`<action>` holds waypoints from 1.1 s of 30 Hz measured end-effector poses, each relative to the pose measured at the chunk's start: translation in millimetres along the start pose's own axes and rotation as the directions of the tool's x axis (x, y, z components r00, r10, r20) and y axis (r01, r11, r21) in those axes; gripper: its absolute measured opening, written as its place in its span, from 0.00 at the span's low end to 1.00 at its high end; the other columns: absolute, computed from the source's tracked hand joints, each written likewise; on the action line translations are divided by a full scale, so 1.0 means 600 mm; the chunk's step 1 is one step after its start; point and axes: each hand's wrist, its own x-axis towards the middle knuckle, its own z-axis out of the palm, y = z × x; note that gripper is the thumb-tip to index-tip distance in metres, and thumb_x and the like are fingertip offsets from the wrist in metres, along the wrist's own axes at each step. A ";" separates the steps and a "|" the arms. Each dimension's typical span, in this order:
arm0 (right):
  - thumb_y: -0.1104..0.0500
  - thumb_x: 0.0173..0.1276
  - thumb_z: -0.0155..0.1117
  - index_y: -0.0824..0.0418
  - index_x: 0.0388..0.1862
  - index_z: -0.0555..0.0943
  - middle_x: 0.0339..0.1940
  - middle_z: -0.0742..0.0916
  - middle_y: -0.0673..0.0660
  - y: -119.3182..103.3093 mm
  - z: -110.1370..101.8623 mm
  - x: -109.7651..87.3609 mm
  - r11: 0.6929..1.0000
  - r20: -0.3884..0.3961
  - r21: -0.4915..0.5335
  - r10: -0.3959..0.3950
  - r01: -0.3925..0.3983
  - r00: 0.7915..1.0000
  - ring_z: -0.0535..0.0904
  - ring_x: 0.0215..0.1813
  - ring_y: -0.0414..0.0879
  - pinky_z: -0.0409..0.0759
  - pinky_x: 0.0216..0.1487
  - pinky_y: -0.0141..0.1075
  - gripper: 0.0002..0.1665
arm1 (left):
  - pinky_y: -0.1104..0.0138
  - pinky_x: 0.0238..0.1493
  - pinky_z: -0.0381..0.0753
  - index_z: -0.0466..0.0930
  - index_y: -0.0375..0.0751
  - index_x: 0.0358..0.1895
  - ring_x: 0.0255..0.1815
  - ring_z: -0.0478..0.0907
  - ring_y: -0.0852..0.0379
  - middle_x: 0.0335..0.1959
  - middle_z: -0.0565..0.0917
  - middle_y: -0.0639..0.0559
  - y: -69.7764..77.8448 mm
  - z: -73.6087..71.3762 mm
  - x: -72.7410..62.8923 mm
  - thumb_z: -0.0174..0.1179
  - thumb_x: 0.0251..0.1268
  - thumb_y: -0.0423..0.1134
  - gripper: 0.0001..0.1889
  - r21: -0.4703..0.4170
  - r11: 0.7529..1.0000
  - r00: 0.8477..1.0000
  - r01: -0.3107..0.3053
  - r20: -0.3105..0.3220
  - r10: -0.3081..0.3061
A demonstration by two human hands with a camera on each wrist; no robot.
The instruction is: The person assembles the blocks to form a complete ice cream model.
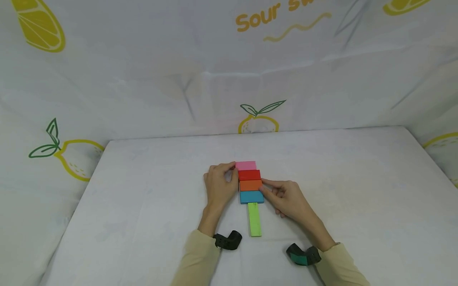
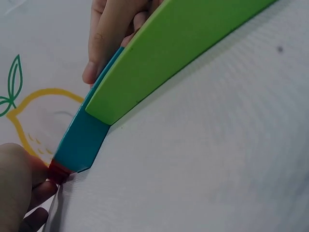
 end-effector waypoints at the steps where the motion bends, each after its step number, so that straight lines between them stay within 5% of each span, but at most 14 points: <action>1: 0.52 0.71 0.69 0.65 0.65 0.81 0.10 0.75 0.50 0.000 0.000 0.000 1.000 0.000 0.001 -0.001 0.001 1.000 0.71 0.08 0.41 0.69 0.11 0.31 0.28 | 0.58 0.48 0.65 0.90 0.39 0.50 0.44 0.81 0.47 0.43 0.92 0.46 0.001 0.001 0.000 0.61 0.67 0.36 0.13 0.000 1.000 1.000 0.002 0.004 -0.002; 33: 0.52 0.71 0.69 0.64 0.64 0.81 0.10 0.75 0.50 0.001 0.001 0.000 1.000 -0.006 0.015 0.000 0.000 1.000 0.71 0.08 0.42 0.69 0.11 0.30 0.27 | 0.60 0.46 0.62 0.91 0.40 0.48 0.42 0.80 0.48 0.38 0.92 0.46 0.002 0.004 0.000 0.61 0.67 0.36 0.12 0.003 1.000 1.000 0.026 0.005 -0.026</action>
